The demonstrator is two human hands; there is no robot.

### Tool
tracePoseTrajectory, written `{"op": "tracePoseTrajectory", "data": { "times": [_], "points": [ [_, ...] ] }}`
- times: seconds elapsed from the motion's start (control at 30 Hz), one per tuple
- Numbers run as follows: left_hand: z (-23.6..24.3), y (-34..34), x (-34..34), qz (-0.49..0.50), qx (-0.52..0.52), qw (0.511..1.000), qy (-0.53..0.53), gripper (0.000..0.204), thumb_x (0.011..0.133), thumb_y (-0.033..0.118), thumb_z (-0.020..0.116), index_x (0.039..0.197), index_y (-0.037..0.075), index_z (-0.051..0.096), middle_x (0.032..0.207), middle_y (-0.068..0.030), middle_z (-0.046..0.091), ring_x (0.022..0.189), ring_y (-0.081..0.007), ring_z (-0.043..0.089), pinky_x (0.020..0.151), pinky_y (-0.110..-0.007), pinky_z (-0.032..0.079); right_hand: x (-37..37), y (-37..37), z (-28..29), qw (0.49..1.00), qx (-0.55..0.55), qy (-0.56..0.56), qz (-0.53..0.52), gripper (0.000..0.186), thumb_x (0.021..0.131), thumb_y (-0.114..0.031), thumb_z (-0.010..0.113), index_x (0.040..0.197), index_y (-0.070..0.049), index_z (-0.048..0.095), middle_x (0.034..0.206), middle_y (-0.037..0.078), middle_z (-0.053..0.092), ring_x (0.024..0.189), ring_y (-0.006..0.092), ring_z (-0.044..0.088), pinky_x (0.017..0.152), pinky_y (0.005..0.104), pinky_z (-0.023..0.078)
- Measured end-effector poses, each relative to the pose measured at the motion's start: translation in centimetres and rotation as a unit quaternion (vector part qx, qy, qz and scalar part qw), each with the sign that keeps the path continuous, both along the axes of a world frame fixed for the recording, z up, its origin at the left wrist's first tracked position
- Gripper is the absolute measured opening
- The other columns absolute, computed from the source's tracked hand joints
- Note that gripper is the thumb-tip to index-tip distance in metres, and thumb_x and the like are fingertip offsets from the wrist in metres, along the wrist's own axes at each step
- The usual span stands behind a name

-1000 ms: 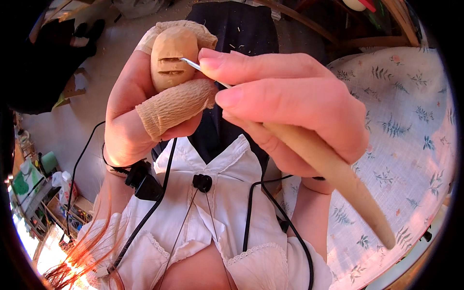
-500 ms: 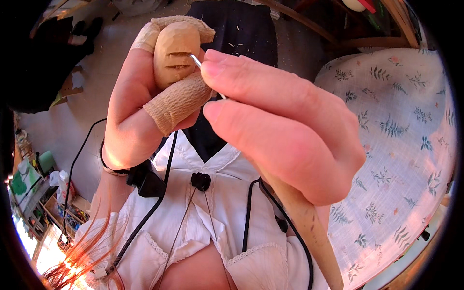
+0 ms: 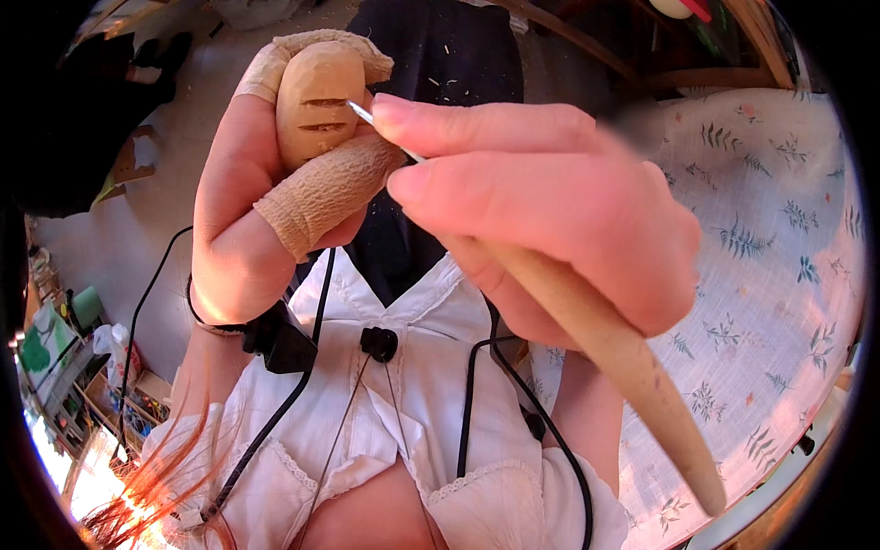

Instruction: The person carves a small, rounded wooden object using a sharp carving knife. They hold the object with a cloth-wrapped hand and carefully carve parallel grooves into its surface. The person switches to a different carving tool towards the end of the clip to continue refining the details.

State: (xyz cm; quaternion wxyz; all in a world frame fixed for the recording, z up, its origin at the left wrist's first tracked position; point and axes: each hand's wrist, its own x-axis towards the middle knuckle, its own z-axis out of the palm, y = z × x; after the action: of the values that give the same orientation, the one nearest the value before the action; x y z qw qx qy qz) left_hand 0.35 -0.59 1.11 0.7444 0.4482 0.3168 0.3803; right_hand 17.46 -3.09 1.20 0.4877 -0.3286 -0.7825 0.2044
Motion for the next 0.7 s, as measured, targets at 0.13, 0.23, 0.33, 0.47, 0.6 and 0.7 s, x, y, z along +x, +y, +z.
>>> {"op": "tracePoseTrajectory", "data": {
  "times": [0.13, 0.23, 0.33, 0.47, 0.6, 0.7],
  "points": [
    [1.1, -0.9, 1.3, 0.081, -0.016, 0.996, 0.032, 0.045, 0.076, 0.002, 0.052, 0.119, 0.001, 0.037, 0.084, -0.0043, 0.052, 0.054, -0.0043, 0.040, 0.045, -0.015, 0.028, 0.5, 0.4, -0.2, 0.999, -0.032, 0.029, 0.030, 0.012, 0.079, 0.002, 0.052, 0.088, 0.001, 0.045, 0.091, 0.027, 0.055, 0.081, 0.0351, 0.060, 0.070, 0.0430, 0.052],
    [2.1, -0.7, 1.7, 0.078, -0.061, 0.993, 0.069, 0.046, 0.076, 0.003, 0.052, 0.119, 0.001, 0.037, 0.084, -0.0055, 0.052, 0.054, -0.0045, 0.041, 0.043, -0.016, 0.028, 0.5, 0.2, 0.0, 0.998, -0.040, 0.044, 0.026, 0.013, 0.079, 0.001, 0.052, 0.089, 0.000, 0.045, 0.092, 0.026, 0.055, 0.082, 0.0338, 0.060, 0.072, 0.0405, 0.052],
    [-0.1, -0.2, 0.0, 0.003, -0.013, 0.999, -0.041, 0.047, 0.075, 0.005, 0.054, 0.119, 0.000, 0.037, 0.085, -0.0074, 0.053, 0.053, -0.0049, 0.042, 0.042, -0.016, 0.028, 0.3, 0.2, -0.4, 0.996, -0.046, 0.075, 0.032, 0.013, 0.079, 0.002, 0.051, 0.090, -0.001, 0.045, 0.093, 0.025, 0.055, 0.083, 0.0331, 0.059, 0.074, 0.0387, 0.051],
    [0.5, -0.1, 0.2, 0.000, -0.031, 0.999, -0.036, 0.050, 0.074, 0.007, 0.055, 0.120, -0.001, 0.036, 0.087, -0.0127, 0.054, 0.045, -0.0059, 0.040, 0.039, -0.016, 0.026, 0.3, 0.4, -0.6, 0.988, -0.081, 0.117, 0.066, 0.014, 0.079, 0.001, 0.050, 0.091, -0.002, 0.043, 0.094, 0.025, 0.055, 0.086, 0.0340, 0.058, 0.078, 0.0423, 0.049],
    [0.5, 0.1, 0.1, -0.023, -0.130, 0.985, -0.110, 0.051, 0.074, 0.007, 0.054, 0.120, -0.003, 0.035, 0.087, -0.0169, 0.055, 0.039, -0.0069, 0.038, 0.034, -0.016, 0.024, 0.5, 0.8, -1.2, 0.964, -0.125, 0.205, 0.115, 0.017, 0.081, -0.001, 0.049, 0.094, -0.003, 0.040, 0.097, 0.026, 0.053, 0.089, 0.0354, 0.057, 0.081, 0.0479, 0.046],
    [0.7, 0.1, 0.4, -0.017, -0.136, 0.984, -0.112, 0.051, 0.073, 0.008, 0.053, 0.119, -0.004, 0.035, 0.086, -0.0171, 0.055, 0.038, -0.0070, 0.038, 0.033, -0.016, 0.024, 0.9, 0.8, -0.9, 0.976, -0.104, 0.163, 0.095, 0.016, 0.082, -0.002, 0.049, 0.094, -0.005, 0.040, 0.099, 0.027, 0.052, 0.087, 0.0333, 0.057, 0.080, 0.0480, 0.047]
  ]
}}
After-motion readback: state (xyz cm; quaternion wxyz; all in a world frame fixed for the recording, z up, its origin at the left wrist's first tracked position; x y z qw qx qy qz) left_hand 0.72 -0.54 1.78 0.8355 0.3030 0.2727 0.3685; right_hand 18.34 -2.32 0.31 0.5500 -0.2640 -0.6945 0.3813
